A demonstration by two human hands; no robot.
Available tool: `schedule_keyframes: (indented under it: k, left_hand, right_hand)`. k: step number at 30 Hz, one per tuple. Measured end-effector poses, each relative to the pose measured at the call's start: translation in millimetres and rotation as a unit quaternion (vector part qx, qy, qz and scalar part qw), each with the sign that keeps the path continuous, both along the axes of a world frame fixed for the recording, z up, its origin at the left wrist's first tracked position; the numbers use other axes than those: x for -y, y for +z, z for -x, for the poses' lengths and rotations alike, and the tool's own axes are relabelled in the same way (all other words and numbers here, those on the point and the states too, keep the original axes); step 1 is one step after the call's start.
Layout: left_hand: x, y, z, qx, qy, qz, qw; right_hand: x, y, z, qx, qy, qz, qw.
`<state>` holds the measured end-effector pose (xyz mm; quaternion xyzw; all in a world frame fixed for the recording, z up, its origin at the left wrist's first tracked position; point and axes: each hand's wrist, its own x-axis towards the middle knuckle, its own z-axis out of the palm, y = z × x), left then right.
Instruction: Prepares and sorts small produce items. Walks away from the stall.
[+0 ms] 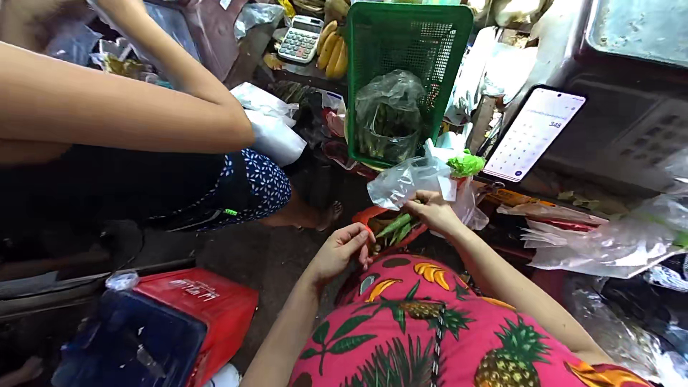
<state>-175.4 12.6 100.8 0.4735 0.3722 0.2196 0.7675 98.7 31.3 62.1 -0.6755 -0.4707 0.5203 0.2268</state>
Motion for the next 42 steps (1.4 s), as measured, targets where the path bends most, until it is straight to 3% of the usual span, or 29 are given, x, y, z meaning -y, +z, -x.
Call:
schedule_keyframes:
  k: [4, 6, 8, 12, 14, 17, 21, 24, 27, 31, 34, 36, 42]
  left_hand:
    - [-1.6, 2.1, -1.9, 0.018, -0.013, 0.005, 1.0]
    - [-5.6, 7.5, -2.5, 0.006, -0.025, 0.004, 1.0]
    - [-11.5, 10.9, -0.9, -0.021, -0.032, -0.002, 0.999]
    - [-25.7, 10.3, 3.4, -0.076, -0.031, -0.015, 0.997]
    - [-30.9, 6.5, 3.6, -0.087, -0.047, -0.018, 0.995]
    - [-41.3, -1.7, 3.6, -0.135, -0.086, -0.037, 0.986]
    - [-55.2, -14.9, 0.9, -0.261, -0.162, -0.065, 0.949]
    - [-68.3, -31.0, -5.4, -0.309, -0.191, -0.083, 0.928]
    - [-84.1, -47.7, -16.4, -0.332, -0.207, -0.112, 0.913]
    - [-115.0, -50.1, -28.3, -0.304, -0.112, -0.168, 0.931]
    - [-154.6, -50.2, -41.9, -0.262, -0.019, -0.221, 0.939]
    - [-182.7, -55.9, -56.7, -0.256, 0.016, -0.204, 0.945]
    - [-205.8, -84.1, -85.6, -0.219, 0.116, -0.176, 0.953]
  right_hand:
    - [-12.1, -8.9, 15.3, 0.209, -0.027, 0.068, 0.975]
    - [-19.3, -24.9, 21.4, 0.305, -0.06, 0.04, 0.95]
    - [-16.2, -24.4, 21.8, 0.378, -0.03, 0.011, 0.925]
    - [-2.0, -13.4, 28.9, 0.348, 0.064, -0.028, 0.935]
    - [0.0, -19.7, 33.3, 0.325, 0.127, 0.007, 0.937]
    - [-3.9, -26.7, 40.1, 0.367, 0.147, 0.097, 0.913]
    - [-21.9, 33.7, 50.0, 0.33, 0.192, 0.153, 0.911]
    - [-52.8, 76.1, 50.1, 0.276, 0.176, 0.022, 0.945]
    - [-105.6, 70.4, 40.9, 0.266, 0.084, -0.112, 0.954]
    - [-181.0, 35.3, 31.8, 0.254, 0.012, -0.105, 0.961]
    - [-208.0, 9.0, 36.1, 0.218, -0.04, -0.07, 0.973]
    - [-217.5, -2.8, 41.9, 0.213, -0.058, -0.029, 0.975]
    - [-230.4, 3.0, 50.8, 0.26, 0.009, 0.059, 0.964]
